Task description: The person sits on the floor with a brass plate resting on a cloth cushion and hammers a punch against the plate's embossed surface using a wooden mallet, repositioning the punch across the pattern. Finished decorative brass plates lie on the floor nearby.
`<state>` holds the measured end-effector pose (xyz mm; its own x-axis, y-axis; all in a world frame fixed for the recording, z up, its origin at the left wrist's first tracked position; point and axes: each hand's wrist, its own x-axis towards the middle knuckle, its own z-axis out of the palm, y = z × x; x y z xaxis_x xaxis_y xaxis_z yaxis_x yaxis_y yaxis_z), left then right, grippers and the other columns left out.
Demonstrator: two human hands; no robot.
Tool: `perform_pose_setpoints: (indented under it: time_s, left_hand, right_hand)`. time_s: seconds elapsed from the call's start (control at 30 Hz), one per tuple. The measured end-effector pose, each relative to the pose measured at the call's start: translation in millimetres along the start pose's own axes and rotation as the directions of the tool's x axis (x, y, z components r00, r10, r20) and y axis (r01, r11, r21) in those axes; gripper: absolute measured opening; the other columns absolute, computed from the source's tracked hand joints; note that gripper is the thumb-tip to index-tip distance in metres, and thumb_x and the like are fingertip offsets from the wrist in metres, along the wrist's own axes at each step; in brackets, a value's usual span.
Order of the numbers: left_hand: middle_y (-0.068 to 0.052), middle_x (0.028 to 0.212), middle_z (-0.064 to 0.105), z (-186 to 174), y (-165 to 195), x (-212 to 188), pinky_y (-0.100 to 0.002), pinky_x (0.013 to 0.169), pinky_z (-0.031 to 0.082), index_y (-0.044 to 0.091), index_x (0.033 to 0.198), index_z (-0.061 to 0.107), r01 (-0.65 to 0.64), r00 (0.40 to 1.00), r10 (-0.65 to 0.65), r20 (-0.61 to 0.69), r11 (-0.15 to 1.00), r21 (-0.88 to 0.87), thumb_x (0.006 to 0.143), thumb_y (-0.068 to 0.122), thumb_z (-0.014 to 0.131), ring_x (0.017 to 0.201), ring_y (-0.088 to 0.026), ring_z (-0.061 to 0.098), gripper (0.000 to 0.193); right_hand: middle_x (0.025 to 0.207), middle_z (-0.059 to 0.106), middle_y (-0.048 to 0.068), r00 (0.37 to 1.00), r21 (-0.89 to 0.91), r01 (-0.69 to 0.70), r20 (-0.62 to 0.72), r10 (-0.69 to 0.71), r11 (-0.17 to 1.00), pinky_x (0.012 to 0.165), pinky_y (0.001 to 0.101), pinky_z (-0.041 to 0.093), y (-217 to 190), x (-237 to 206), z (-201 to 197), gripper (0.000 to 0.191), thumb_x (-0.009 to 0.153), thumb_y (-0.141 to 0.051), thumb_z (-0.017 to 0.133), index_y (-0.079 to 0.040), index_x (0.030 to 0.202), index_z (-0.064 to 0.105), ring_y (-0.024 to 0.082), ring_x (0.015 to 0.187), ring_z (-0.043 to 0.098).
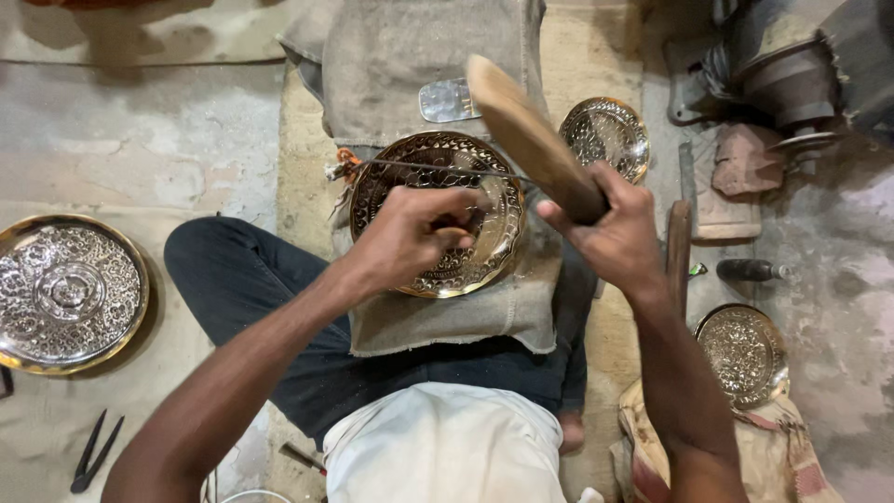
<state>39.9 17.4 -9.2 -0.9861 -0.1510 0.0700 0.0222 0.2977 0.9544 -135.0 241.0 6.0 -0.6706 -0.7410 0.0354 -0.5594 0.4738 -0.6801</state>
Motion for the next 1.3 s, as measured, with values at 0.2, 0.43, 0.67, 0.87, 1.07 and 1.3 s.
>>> perform_pose_setpoints:
  time_s: [0.2,0.43,0.67,0.87,1.07,1.3]
  left_hand:
    - [-0.011,0.108,0.078,5,0,13,-0.036,0.080,0.065,0.007,0.124,0.070,-0.178,0.970,0.151,0.189,0.975,0.133,0.079,-0.013,0.066,0.093,-0.023,0.078,0.049]
    - [-0.014,0.105,0.076,5,-3,21,-0.045,0.076,0.058,0.006,0.126,0.069,-0.269,0.941,0.199,0.275,0.931,0.247,0.080,-0.003,0.073,0.090,-0.031,0.074,0.047]
    - [-0.014,0.107,0.076,5,-5,19,-0.043,0.078,0.060,0.005,0.124,0.069,-0.260,0.948,0.198,0.248,0.933,0.249,0.077,-0.005,0.071,0.092,-0.031,0.075,0.049]
    - [-0.018,0.107,0.075,7,-7,13,-0.042,0.079,0.062,0.003,0.123,0.069,-0.260,0.964,0.243,0.112,0.949,0.176,0.078,-0.005,0.074,0.095,-0.032,0.075,0.046]
    - [-0.018,0.109,0.075,11,-9,8,-0.039,0.076,0.063,0.002,0.125,0.067,-0.249,0.969,0.244,0.045,0.953,0.171,0.081,-0.005,0.074,0.094,-0.031,0.076,0.045]
    - [-0.017,0.105,0.075,15,-11,6,-0.039,0.073,0.062,0.002,0.122,0.069,-0.225,0.974,0.222,0.035,0.958,0.180,0.082,-0.006,0.074,0.089,-0.029,0.077,0.041]
  right_hand:
    - [0.078,0.067,0.005,0.994,-0.049,0.069,-0.079,-0.073,0.996,0.061,0.0312,0.050,26,-31,-5,0.044,0.090,-0.033,0.085,0.003,0.110,0.068,0.013,0.067,0.060]
    - [0.074,0.066,0.007,0.983,0.154,0.031,-0.181,-0.002,0.988,0.066,0.0309,0.050,62,-51,-4,0.019,0.093,-0.011,0.084,-0.001,0.089,0.068,0.014,0.068,0.060]
    - [0.083,0.068,0.011,0.978,0.150,0.117,-0.188,-0.088,0.982,0.070,0.0324,0.053,50,-49,6,0.017,0.089,-0.005,0.081,0.000,0.098,0.067,0.014,0.074,0.065]
    - [0.080,0.072,0.011,0.989,-0.168,0.088,-0.103,-0.106,0.982,0.060,0.0362,0.057,45,-47,-3,0.024,0.077,-0.001,0.075,0.001,0.100,0.070,0.019,0.067,0.070]
    - [0.081,0.069,0.007,0.989,0.092,0.148,-0.017,-0.147,0.985,0.060,0.0316,0.052,41,-32,-9,0.023,0.085,-0.004,0.079,0.001,0.105,0.069,0.014,0.066,0.065]
    - [0.080,0.069,0.008,0.991,-0.059,0.134,0.035,-0.132,0.989,0.062,0.0303,0.051,28,-26,-15,0.022,0.086,-0.006,0.078,0.000,0.105,0.071,0.013,0.066,0.063]
